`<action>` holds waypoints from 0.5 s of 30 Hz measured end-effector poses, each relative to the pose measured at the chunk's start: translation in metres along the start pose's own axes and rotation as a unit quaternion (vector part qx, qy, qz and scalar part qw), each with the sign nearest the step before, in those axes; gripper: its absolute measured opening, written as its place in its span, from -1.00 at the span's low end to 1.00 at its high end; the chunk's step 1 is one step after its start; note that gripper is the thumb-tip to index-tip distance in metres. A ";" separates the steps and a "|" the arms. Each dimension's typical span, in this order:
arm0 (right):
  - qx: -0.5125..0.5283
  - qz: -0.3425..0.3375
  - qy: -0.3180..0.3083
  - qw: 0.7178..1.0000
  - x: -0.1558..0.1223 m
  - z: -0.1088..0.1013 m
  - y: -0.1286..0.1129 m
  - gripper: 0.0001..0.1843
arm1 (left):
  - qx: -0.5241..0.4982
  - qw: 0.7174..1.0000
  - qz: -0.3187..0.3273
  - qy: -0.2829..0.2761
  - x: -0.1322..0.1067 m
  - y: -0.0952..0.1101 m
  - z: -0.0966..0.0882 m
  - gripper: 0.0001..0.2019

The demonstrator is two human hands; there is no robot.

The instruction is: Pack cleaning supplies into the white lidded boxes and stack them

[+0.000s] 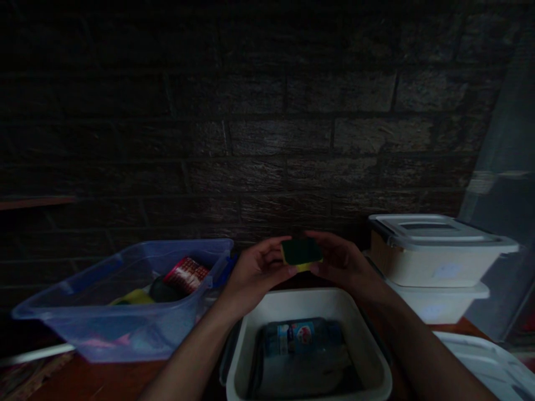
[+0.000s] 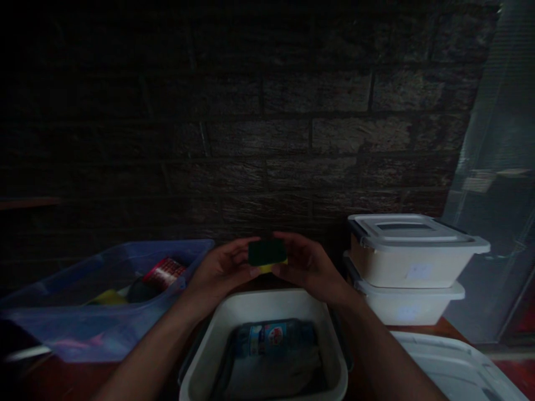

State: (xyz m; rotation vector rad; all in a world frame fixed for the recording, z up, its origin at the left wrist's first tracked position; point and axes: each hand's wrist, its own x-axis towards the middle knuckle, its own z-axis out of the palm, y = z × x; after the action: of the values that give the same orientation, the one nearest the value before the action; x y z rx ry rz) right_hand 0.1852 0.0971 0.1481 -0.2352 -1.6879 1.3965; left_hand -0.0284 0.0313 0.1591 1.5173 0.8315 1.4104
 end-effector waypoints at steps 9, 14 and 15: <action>-0.011 0.010 -0.013 1.000 -0.003 0.000 -0.007 -0.30 | -0.004 1.000 0.013 -0.004 -0.006 0.004 0.003 -0.39; -0.029 -0.024 -0.018 0.999 -0.003 -0.001 -0.007 -0.39 | 0.006 0.999 0.024 -0.044 -0.007 0.003 0.002 -0.36; -0.029 -0.036 -0.023 0.999 -0.002 -0.001 -0.007 -0.43 | 0.006 0.998 0.034 -0.043 -0.007 0.003 0.001 -0.36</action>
State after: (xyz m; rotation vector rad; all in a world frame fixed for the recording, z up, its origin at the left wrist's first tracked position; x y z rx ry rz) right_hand 0.1898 0.0937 0.1527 -0.1746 -1.7590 1.3086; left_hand -0.0283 0.0241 0.1589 1.6167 0.7424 1.3823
